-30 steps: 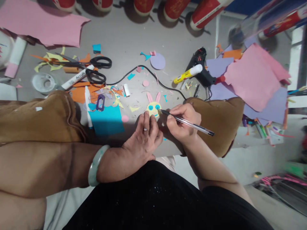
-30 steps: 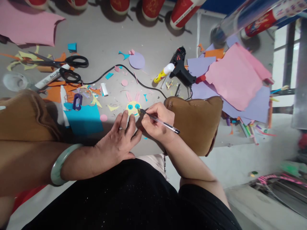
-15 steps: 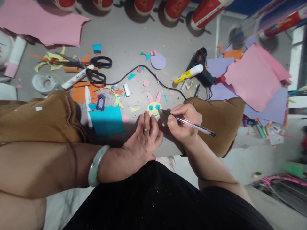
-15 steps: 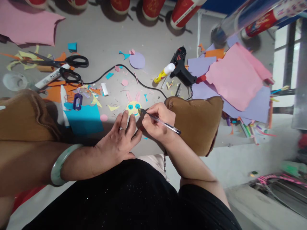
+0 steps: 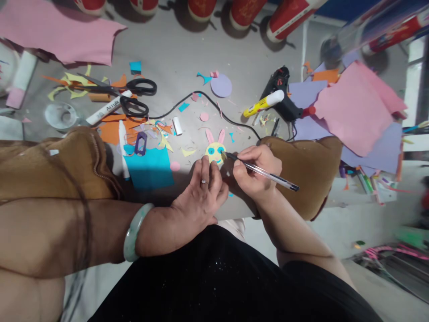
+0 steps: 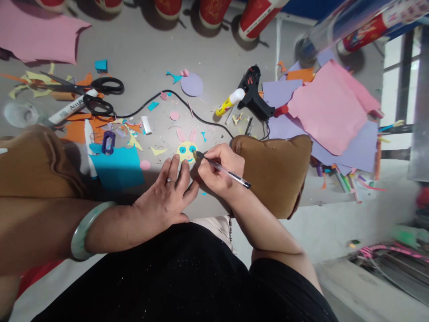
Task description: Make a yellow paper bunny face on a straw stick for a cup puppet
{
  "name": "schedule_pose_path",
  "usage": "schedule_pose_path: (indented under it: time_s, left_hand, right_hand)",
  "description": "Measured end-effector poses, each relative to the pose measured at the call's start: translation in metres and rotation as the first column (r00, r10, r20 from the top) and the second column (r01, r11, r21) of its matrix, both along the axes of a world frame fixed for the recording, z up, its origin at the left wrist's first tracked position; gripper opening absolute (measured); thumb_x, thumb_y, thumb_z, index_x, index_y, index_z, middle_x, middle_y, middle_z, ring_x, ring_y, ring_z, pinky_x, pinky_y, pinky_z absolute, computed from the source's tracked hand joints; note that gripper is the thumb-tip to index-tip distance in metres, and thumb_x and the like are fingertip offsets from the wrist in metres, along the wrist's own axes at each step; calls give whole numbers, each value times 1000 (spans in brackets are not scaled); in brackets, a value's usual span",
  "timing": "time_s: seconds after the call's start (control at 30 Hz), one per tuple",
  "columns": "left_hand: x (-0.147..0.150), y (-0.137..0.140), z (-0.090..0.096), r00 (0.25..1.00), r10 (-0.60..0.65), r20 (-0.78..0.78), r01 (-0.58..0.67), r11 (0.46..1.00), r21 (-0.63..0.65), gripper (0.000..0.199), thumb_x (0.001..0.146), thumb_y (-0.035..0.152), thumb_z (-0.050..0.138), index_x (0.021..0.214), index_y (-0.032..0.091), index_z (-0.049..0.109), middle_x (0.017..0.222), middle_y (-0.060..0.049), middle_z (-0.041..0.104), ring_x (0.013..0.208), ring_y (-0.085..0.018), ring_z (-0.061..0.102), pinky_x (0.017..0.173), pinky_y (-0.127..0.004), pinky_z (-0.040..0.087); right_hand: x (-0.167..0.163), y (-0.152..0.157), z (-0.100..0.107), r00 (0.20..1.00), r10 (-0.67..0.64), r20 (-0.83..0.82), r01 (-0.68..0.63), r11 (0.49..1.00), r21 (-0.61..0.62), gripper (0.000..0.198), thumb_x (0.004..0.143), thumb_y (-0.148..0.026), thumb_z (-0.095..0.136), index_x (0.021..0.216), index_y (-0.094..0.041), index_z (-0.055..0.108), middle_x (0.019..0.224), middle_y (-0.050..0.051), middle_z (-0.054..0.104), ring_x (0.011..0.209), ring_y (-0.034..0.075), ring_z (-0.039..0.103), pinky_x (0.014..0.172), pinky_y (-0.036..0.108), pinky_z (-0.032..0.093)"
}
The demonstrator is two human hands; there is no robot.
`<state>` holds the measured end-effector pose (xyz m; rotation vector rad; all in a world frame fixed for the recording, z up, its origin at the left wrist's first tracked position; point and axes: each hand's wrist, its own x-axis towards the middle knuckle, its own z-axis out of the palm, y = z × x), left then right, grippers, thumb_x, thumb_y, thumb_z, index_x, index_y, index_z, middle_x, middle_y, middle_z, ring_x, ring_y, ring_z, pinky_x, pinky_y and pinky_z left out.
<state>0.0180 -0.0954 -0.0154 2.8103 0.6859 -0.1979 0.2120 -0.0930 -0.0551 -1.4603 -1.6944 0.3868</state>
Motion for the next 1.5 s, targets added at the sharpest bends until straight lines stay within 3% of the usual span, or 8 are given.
schedule_pose_path:
  time_s: [0.3, 0.47, 0.67, 0.83, 0.93, 1.07, 1.2, 1.5]
  left_hand:
    - [0, 0, -2, 1000, 2, 12, -2, 1000, 4, 91, 79, 66, 73, 144, 6, 51, 152, -34, 45, 142, -53, 43, 115, -70, 32]
    - [0, 0, -4, 1000, 11, 26, -10, 1000, -15, 87, 79, 64, 74, 143, 8, 53, 153, -31, 45, 143, -53, 41, 116, -71, 31]
    - [-2, 0, -5, 999, -18, 49, 18, 1000, 7, 89, 81, 64, 73, 141, 1, 52, 149, -38, 44, 139, -57, 43, 113, -72, 34]
    - [-2, -1, -5, 998, -18, 55, 17, 1000, 18, 89, 80, 66, 72, 140, 3, 54, 150, -38, 43, 140, -57, 43, 114, -72, 33]
    - [-2, -2, -5, 999, -11, 46, 10, 1000, 25, 92, 79, 67, 72, 146, 7, 51, 150, -33, 46, 140, -55, 43, 114, -71, 34]
    - [-1, -3, -5, 999, 5, 33, -5, 1000, 7, 93, 79, 65, 74, 148, 7, 49, 153, -32, 44, 142, -55, 41, 117, -71, 30]
    - [-1, -2, -6, 999, 16, 44, -15, 999, -33, 93, 78, 63, 76, 147, 5, 50, 154, -33, 41, 143, -56, 38, 117, -71, 28]
    - [-1, -2, -6, 999, -6, 43, 4, 999, 42, 94, 79, 67, 72, 146, 4, 50, 152, -35, 43, 140, -56, 42, 114, -70, 32]
  right_hand:
    - [0, 1, -1, 1000, 18, -12, -17, 999, 32, 11, 81, -20, 66, 87, -25, 58, 73, 0, 69, 55, 16, 63, 50, 31, 53]
    - [-1, 2, 1, 997, 10, -73, 2, 986, 166, 8, 83, -21, 65, 88, -24, 59, 73, 1, 67, 60, 17, 68, 50, 30, 56]
    - [-5, 3, 5, 991, -39, -132, 75, 956, 285, 5, 90, -28, 63, 92, -29, 58, 71, -1, 63, 62, 18, 72, 49, 31, 60]
    - [-8, 0, 3, 986, 33, -163, 24, 943, 332, 11, 88, -25, 65, 97, -26, 61, 71, -1, 65, 61, 18, 72, 50, 30, 63]
    - [-8, -3, 3, 989, 97, -110, -61, 955, 291, 12, 86, -23, 65, 97, -25, 60, 73, 0, 67, 64, 18, 73, 47, 28, 60]
    - [-9, -4, 5, 988, 151, 29, -154, 978, 143, 14, 84, -19, 64, 95, -25, 58, 76, 0, 71, 67, 16, 73, 51, 26, 59]
    - [-11, -2, 8, 987, 132, 91, -139, 987, 75, 14, 83, -19, 64, 93, -25, 56, 79, -1, 72, 64, 13, 70, 51, 24, 56]
    - [-11, 0, 8, 984, 116, 135, -123, 992, 43, 11, 85, -22, 64, 92, -24, 57, 80, 0, 73, 64, 13, 69, 54, 25, 56]
